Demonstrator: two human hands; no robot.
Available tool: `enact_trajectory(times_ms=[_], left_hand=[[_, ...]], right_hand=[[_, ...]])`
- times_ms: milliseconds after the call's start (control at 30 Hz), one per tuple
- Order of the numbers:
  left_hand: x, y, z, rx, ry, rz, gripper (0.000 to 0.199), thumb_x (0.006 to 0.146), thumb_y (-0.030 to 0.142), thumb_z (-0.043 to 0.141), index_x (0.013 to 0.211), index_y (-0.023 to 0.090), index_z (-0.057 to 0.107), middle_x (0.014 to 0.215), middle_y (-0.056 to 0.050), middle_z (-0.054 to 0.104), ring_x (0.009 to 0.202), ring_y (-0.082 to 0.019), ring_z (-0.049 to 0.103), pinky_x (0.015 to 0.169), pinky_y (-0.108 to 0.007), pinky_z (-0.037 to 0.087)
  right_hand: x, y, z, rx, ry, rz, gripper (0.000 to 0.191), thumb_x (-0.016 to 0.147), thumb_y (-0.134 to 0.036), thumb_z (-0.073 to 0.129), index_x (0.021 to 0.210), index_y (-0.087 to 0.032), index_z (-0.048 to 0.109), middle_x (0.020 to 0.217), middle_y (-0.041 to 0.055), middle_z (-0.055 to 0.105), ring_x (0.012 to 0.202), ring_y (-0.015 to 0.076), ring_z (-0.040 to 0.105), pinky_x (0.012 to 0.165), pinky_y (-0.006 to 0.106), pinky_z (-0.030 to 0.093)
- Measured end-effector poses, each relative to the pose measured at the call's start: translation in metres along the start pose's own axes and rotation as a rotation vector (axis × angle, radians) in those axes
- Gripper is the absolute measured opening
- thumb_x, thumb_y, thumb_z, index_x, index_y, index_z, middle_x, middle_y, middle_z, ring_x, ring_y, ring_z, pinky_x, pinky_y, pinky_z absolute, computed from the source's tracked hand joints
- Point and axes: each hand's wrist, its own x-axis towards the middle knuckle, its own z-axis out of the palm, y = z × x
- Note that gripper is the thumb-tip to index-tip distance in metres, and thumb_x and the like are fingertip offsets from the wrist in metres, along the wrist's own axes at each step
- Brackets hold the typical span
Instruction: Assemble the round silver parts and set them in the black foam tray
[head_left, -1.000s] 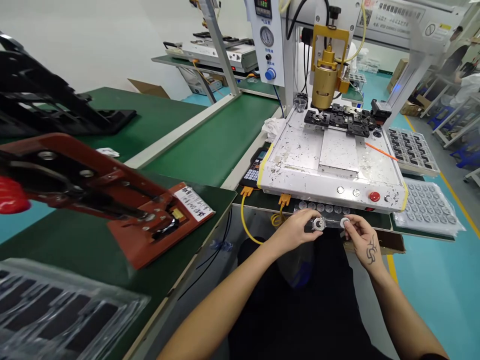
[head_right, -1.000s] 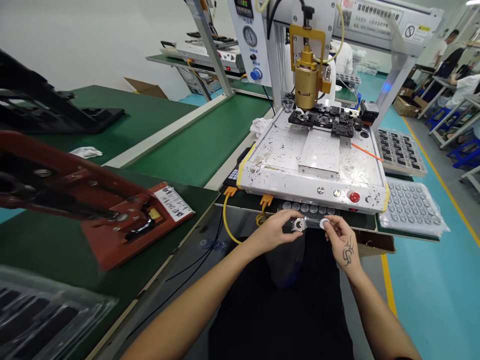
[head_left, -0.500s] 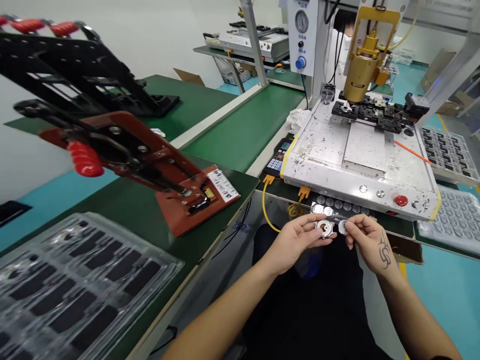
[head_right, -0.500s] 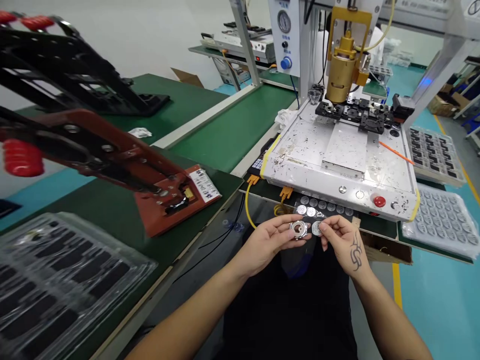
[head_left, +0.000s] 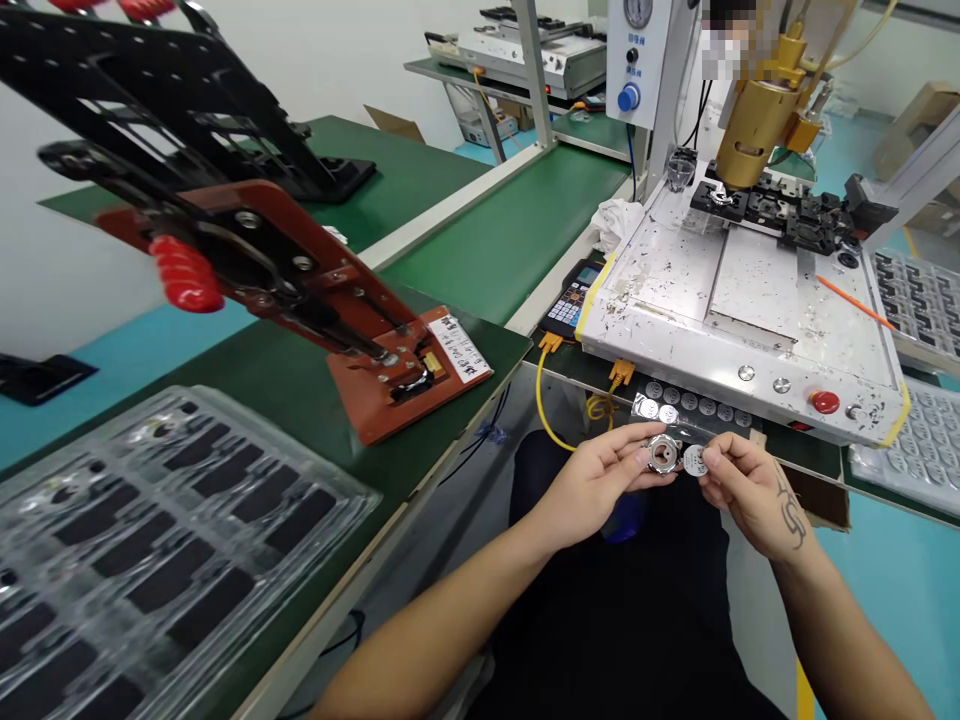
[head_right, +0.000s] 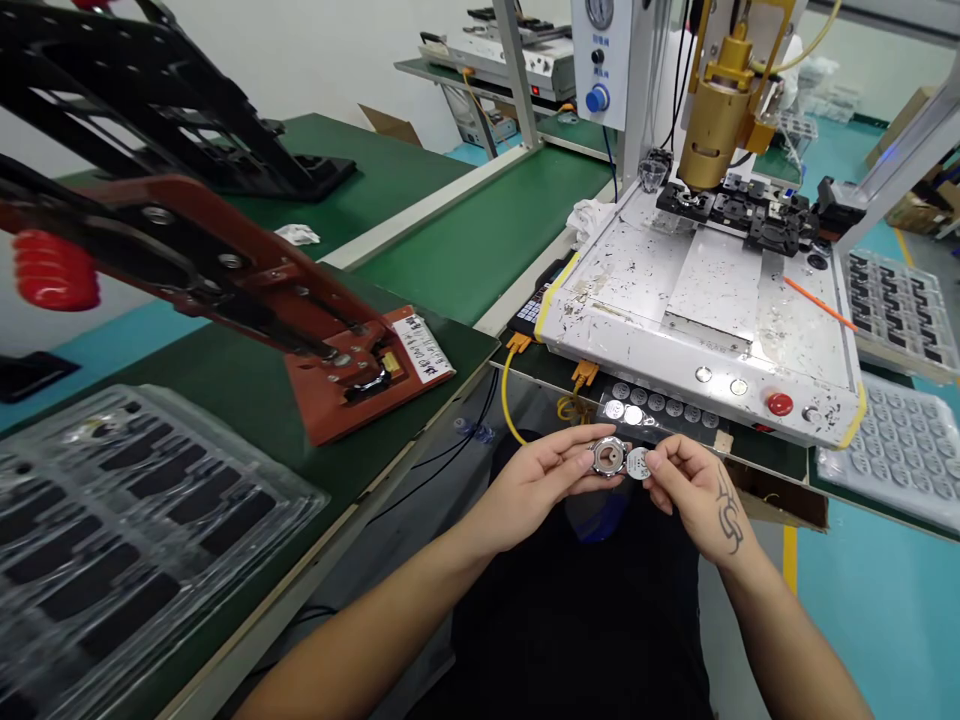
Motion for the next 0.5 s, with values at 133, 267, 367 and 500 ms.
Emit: enact_trajectory(times_ms=[133,267,367,500], left_hand=[[-0.005,0.004,0.001,0.001,-0.006,0.011,0.047,0.097,0.041,0.081,0.138,0.018,0.074,0.131,-0.014,0.079,0.125,-0.035,0.075,0.111,-0.055,0.062],[-0.006,0.006,0.002,0.029,-0.001,0.019,0.047,0.096,0.041,0.081,0.137,0.019,0.075,0.134,-0.014,0.078,0.127,-0.036,0.073,0.110,-0.054,0.063],[-0.005,0.006,0.004,0.028,-0.015,0.019,0.046,0.095,0.041,0.082,0.136,0.020,0.075,0.138,-0.013,0.076,0.129,-0.036,0.072,0.110,-0.053,0.063],[-0.006,0.004,0.006,0.036,-0.021,0.024,0.046,0.096,0.042,0.081,0.136,0.020,0.075,0.133,-0.013,0.078,0.128,-0.035,0.073,0.112,-0.052,0.062]], right_hand=[[-0.001,-0.005,0.001,-0.122,0.010,-0.043,0.033,0.098,-0.052,0.076,0.090,-0.022,0.065,0.074,-0.0011,0.062,0.058,0.0115,0.045,0.054,0.026,0.035],[-0.001,-0.019,0.012,-0.401,0.048,-0.233,0.032,0.101,-0.052,0.071,0.086,-0.023,0.068,0.103,0.0061,0.069,0.088,0.0200,0.062,0.075,0.031,0.051],[0.000,-0.023,0.023,-0.482,0.036,-0.331,0.031,0.103,-0.049,0.067,0.086,-0.024,0.067,0.116,0.0082,0.070,0.106,0.0249,0.066,0.093,0.036,0.053],[0.001,-0.020,0.032,-0.488,0.006,-0.345,0.028,0.104,-0.045,0.066,0.087,-0.024,0.066,0.113,0.0078,0.070,0.104,0.0243,0.066,0.095,0.038,0.053]])
